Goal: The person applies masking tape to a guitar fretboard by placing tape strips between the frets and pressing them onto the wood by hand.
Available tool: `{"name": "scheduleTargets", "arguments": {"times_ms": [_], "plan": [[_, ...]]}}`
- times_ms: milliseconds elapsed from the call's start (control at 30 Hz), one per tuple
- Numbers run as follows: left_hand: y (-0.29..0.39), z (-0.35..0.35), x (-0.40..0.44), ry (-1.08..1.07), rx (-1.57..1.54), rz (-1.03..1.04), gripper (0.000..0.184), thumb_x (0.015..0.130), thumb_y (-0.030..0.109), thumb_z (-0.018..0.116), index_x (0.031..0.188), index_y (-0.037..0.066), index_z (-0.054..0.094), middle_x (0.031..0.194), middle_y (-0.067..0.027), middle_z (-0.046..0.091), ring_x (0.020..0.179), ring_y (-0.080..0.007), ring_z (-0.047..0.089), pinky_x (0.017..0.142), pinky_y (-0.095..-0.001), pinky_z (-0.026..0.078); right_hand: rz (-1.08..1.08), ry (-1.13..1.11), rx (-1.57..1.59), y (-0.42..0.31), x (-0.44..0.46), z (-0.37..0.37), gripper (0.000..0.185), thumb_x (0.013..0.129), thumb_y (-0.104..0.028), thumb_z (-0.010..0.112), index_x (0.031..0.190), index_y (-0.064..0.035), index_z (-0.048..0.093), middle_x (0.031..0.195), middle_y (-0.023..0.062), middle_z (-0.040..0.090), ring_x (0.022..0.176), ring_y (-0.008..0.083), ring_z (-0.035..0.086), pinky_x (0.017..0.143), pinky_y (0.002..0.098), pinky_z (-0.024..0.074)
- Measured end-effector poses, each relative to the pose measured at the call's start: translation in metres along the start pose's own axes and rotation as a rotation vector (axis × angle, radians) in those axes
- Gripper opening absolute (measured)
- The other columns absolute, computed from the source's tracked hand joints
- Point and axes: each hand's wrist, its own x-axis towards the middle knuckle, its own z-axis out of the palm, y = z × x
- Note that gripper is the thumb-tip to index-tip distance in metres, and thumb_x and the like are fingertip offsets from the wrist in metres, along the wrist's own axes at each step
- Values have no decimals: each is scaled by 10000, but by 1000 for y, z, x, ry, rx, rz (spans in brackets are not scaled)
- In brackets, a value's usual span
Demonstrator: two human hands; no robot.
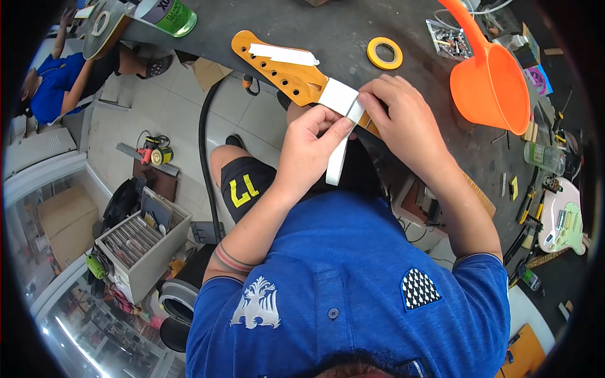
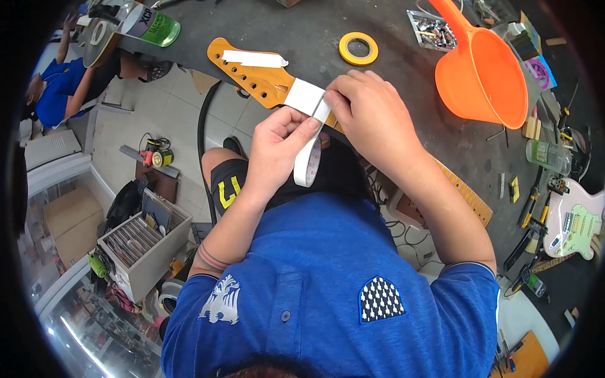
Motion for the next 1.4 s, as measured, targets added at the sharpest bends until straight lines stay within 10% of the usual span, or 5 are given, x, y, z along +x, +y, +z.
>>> {"name": "scheduleTargets", "arguments": {"times_ms": [600, 1167, 1267, 1400], "plan": [[-17, -4, 2, -5, 52, 125, 198, 1162, 169, 776, 1193, -24, 746, 1033, -99, 840, 880, -114, 776, 791, -299, 635, 156, -11, 29, 7, -10, 5, 231, 1103, -266, 750, 1101, -41, 799, 1080, 121, 738, 1143, 332, 698, 1037, 476, 501], [-8, -5, -4, -40, 124, 47, 141, 1102, 117, 752, 1028, 8, 801, 936, -48, 823, 923, -142, 780, 916, -331, 581, -342, 126, -386, -16, -21, 9, 298, 979, -279, 869, 1111, -73, 699, 1093, 97, 719, 1075, 298, 727, 981, 449, 536], [3, 5, -7, 148, 830, 510, 109, 1033, 108, 747, 960, 33, 772, 862, -88, 807, 827, -266, 784, 946, -419, 568, -428, 135, -454, -12, -18, 10, 277, 967, -245, 859, 1078, -71, 674, 1061, 101, 707, 1025, 306, 725, 961, 449, 543], [-8, 12, -9, 216, 1373, 545, 171, 948, 193, 835, 943, 34, 771, 883, -145, 806, 901, -375, 784, 847, -507, 615, -506, 106, -515, -9, -15, 9, 277, 954, -225, 852, 1032, -72, 635, 1017, 103, 683, 980, 306, 717, 941, 442, 547]]}}
